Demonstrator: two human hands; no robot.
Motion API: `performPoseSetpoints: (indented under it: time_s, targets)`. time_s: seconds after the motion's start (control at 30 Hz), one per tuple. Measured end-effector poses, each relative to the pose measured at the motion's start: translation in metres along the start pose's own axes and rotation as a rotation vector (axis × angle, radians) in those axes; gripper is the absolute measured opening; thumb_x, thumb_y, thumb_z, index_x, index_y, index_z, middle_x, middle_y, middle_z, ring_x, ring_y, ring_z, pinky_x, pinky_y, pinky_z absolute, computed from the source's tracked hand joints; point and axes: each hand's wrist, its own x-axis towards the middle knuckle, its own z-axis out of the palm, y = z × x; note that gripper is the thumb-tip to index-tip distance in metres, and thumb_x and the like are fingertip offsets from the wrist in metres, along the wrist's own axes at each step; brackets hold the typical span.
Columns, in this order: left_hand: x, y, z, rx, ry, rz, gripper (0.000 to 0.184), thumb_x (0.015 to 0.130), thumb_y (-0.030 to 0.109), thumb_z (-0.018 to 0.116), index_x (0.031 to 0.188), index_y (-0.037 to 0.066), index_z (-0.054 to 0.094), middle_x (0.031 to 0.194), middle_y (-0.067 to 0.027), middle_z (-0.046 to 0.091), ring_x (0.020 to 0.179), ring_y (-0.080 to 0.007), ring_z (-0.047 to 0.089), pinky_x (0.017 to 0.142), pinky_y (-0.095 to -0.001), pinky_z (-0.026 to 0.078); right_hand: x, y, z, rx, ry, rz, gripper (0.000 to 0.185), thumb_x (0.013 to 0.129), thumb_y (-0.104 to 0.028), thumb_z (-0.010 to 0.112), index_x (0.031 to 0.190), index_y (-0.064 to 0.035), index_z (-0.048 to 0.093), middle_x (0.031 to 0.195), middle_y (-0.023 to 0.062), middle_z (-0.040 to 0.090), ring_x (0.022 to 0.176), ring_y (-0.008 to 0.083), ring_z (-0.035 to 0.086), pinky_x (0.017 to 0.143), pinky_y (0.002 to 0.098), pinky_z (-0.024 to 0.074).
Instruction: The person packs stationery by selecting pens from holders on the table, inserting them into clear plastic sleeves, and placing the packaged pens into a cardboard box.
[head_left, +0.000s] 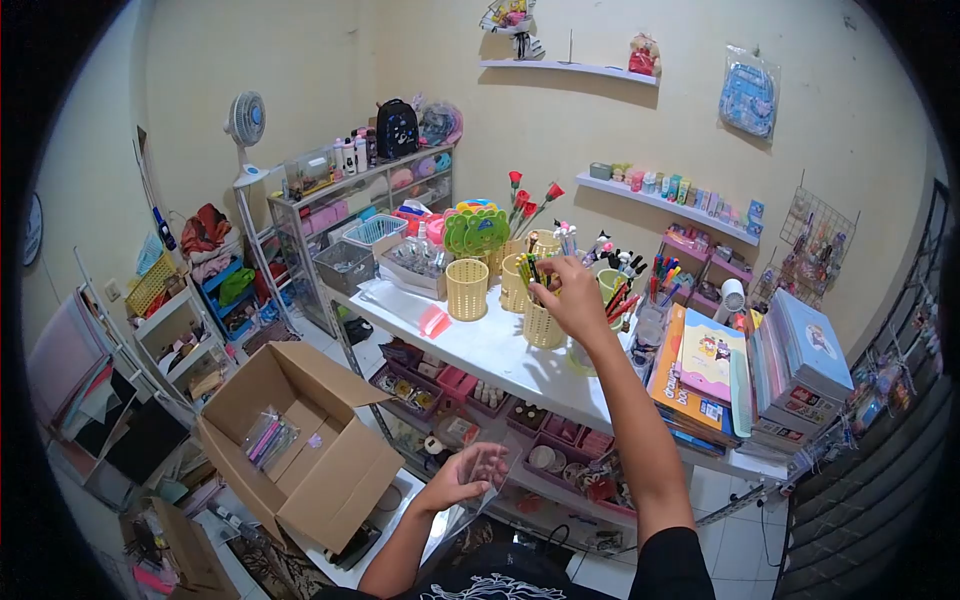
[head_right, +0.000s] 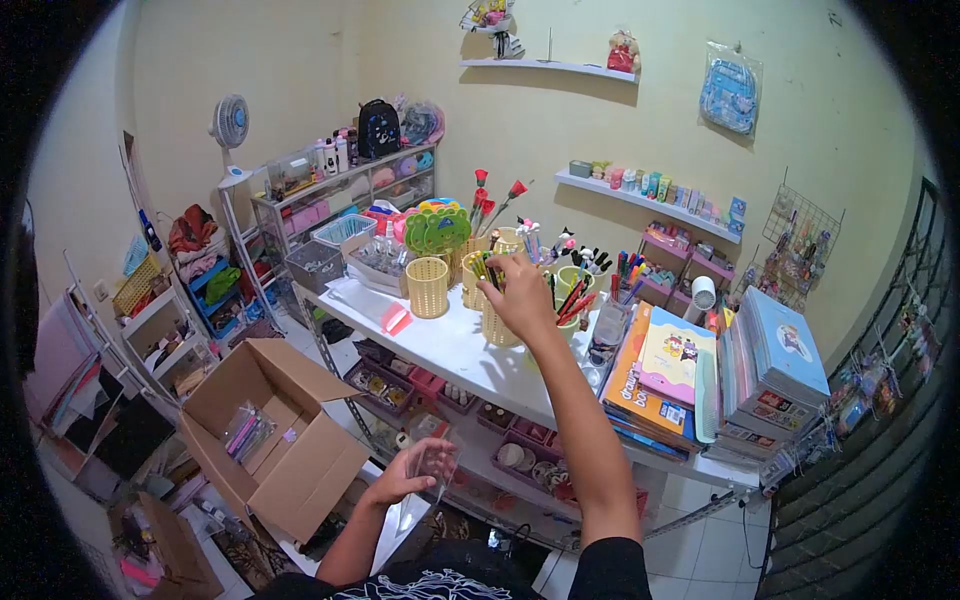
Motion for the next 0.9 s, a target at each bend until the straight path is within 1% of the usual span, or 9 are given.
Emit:
performPoseSetpoints:
  time_s: [0.03,0.07,0.23,0.43,0.5,0.6,0.67,0.73,0.9]
  targets:
    - [-0.002,-0.001,0.0,0.001,0.004,-0.002,0.069,0.079,0.025,0.076,0.136,0.005,0.042,0.112,-0.0069,0.055,0.101,-0.0156,0.056,0.087,-0.0292,0.044,0.001,0.005,0.006,-0.054,0.004,-0.007,0.023,0.079,-0.014,0.073,0.098,-0.0027,0.067,0.091,0.0118,0.067,0.073,0.0219,0.066,0.069,0.0342,0.0528]
    - [-0.002,-0.003,-0.002,-0.004,0.001,0.003,0.069,0.079,0.024,0.076,0.136,0.004,0.042,0.113,-0.007,0.055,0.101,-0.0158,0.056,0.087,-0.0293,0.044,0.001,0.011,0.01,-0.062,-0.017,0.006,0.019,0.079,-0.016,0.072,0.095,-0.0065,0.068,0.089,0.0111,0.067,0.078,0.0279,0.066,0.071,0.0394,0.0522]
    - [-0.006,0.0,-0.001,0.005,0.026,0.014,0.069,0.08,0.023,0.075,0.136,0.003,0.042,0.113,-0.0075,0.056,0.101,-0.0161,0.056,0.087,-0.0294,0.044,0.004,0.015,0.016,-0.072,-0.001,0.02,0.016,0.08,-0.015,0.071,0.094,-0.0076,0.069,0.087,0.0112,0.068,0.08,0.0293,0.067,0.072,0.0395,0.0525]
    - [-0.007,-0.002,0.002,-0.04,0.02,0.01,0.068,0.08,0.021,0.074,0.138,0.003,0.041,0.114,-0.0079,0.055,0.103,-0.016,0.056,0.088,-0.0296,0.044,0.008,0.004,0.008,-0.123,-0.106,0.059,0.012,0.081,-0.015,0.07,0.09,-0.007,0.07,0.088,0.0122,0.07,0.079,0.0291,0.068,0.071,0.0397,0.0531]
    - [-0.01,-0.004,0.002,-0.044,0.047,-0.008,0.072,0.078,0.023,0.077,0.137,0.0,0.042,0.115,-0.01,0.057,0.106,-0.02,0.057,0.093,-0.0349,0.045,0.013,0.007,0.002,-0.046,0.066,0.049,0.014,0.082,-0.014,0.069,0.093,-0.0066,0.07,0.088,0.013,0.071,0.075,0.0293,0.069,0.068,0.0387,0.0535]
    - [-0.013,0.0,0.003,-0.039,0.041,-0.009,0.071,0.077,0.02,0.076,0.137,0.001,0.042,0.116,-0.0102,0.057,0.106,-0.0203,0.057,0.094,-0.0352,0.045,0.02,-0.007,-0.03,0.149,0.311,0.032,0.015,0.084,-0.011,0.068,0.096,-0.0032,0.069,0.085,0.0121,0.071,0.068,0.0215,0.07,0.061,0.0318,0.0531]
    - [-0.015,-0.004,0.002,-0.045,0.048,-0.01,0.071,0.077,0.02,0.076,0.137,0.001,0.042,0.117,-0.0104,0.057,0.106,-0.0203,0.057,0.094,-0.0354,0.044,0.015,-0.033,-0.067,0.149,0.433,0.013,0.013,0.086,-0.008,0.067,0.098,-0.0006,0.068,0.085,0.0097,0.071,0.073,0.0151,0.069,0.063,0.0274,0.0527]
    - [-0.015,-0.007,0.002,-0.051,0.051,-0.016,0.071,0.077,0.019,0.076,0.137,0.001,0.042,0.117,-0.0105,0.057,0.107,-0.0203,0.057,0.095,-0.0356,0.044,0.0,-0.044,-0.102,0.466,0.553,-0.019,0.014,0.089,-0.006,0.066,0.101,0.0008,0.067,0.089,0.0081,0.071,0.078,0.0126,0.067,0.066,0.0246,0.0522]
    - [-0.01,-0.009,0.003,-0.031,0.028,-0.028,0.073,0.078,0.018,0.075,0.139,0.001,0.04,0.122,-0.0116,0.056,0.109,-0.0211,0.057,0.097,-0.0372,0.044,-0.069,-0.059,-0.12,0.708,0.235,0.163,0.015,0.089,-0.003,0.066,0.104,-0.0005,0.066,0.091,0.0065,0.07,0.08,0.0098,0.065,0.063,0.0217,0.0495]
